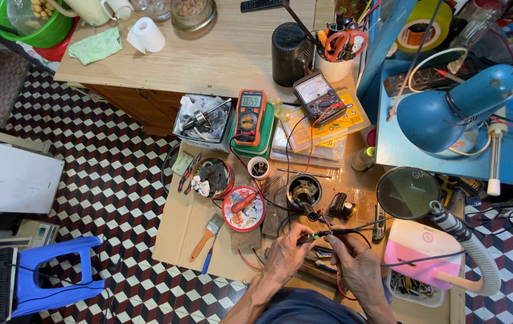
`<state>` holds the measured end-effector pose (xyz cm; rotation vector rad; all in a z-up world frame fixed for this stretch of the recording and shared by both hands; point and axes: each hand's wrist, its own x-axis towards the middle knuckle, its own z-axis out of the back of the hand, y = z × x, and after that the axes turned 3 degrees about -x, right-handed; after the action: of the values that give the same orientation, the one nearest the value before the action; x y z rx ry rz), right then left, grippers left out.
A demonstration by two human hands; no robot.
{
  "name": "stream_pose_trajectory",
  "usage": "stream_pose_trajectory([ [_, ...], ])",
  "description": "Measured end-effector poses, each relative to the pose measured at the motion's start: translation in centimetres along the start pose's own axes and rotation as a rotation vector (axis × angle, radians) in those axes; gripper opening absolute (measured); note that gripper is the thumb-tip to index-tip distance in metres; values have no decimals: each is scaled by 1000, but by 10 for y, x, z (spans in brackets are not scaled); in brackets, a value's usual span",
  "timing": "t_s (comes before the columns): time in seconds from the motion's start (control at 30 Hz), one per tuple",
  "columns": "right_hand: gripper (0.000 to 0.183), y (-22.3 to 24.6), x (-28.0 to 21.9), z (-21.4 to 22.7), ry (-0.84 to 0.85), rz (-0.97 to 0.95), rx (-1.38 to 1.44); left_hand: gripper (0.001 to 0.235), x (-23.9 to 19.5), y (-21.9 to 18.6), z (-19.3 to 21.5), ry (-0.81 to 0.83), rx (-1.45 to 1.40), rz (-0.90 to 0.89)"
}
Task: The person uses a multimeter to test a small cylindrical electronic component, likely a motor or capacitor, by connecting probes to its terminals. The person then picks up a small green LED, connects it to the component, and tests the circuit again with the multimeter.
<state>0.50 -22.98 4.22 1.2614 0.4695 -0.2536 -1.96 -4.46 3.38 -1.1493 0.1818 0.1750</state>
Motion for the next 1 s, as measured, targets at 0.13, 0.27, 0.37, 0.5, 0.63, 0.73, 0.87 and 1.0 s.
stream_pose_trajectory([
  [0.13, 23, 8, -2, 0, -15, 25, -28, 23, 0, 4, -2, -18, -21, -51],
  [0.27, 22, 27, -7, 0, -25, 27, -41, 26, 3, 5, -1, -79, -42, -187],
  [0.37, 21, 23, -10, 2, -29, 80, -91, 27, 2, 14, -4, -60, 84, -89],
  [0.5, 20, 25, -12, 0, 2, 96, -10, 24, 0, 9, -3, -25, -19, -41],
  [0.63, 21, 26, -15, 1, 37, 142, 29, 22, -3, 0, 0, 5, -20, 6],
  [0.73, 22, 25, -14, 1, 24, 125, -12, 22, -2, -4, 2, 54, 10, 92],
  [0.87, 22, 22, -14, 1, 19, 140, -8, 22, -3, -3, 1, 26, 3, 39],
  [1.0, 22, 19, -15, 2, 25, 130, -15, 24, -4, 1, -1, 21, -3, 39],
])
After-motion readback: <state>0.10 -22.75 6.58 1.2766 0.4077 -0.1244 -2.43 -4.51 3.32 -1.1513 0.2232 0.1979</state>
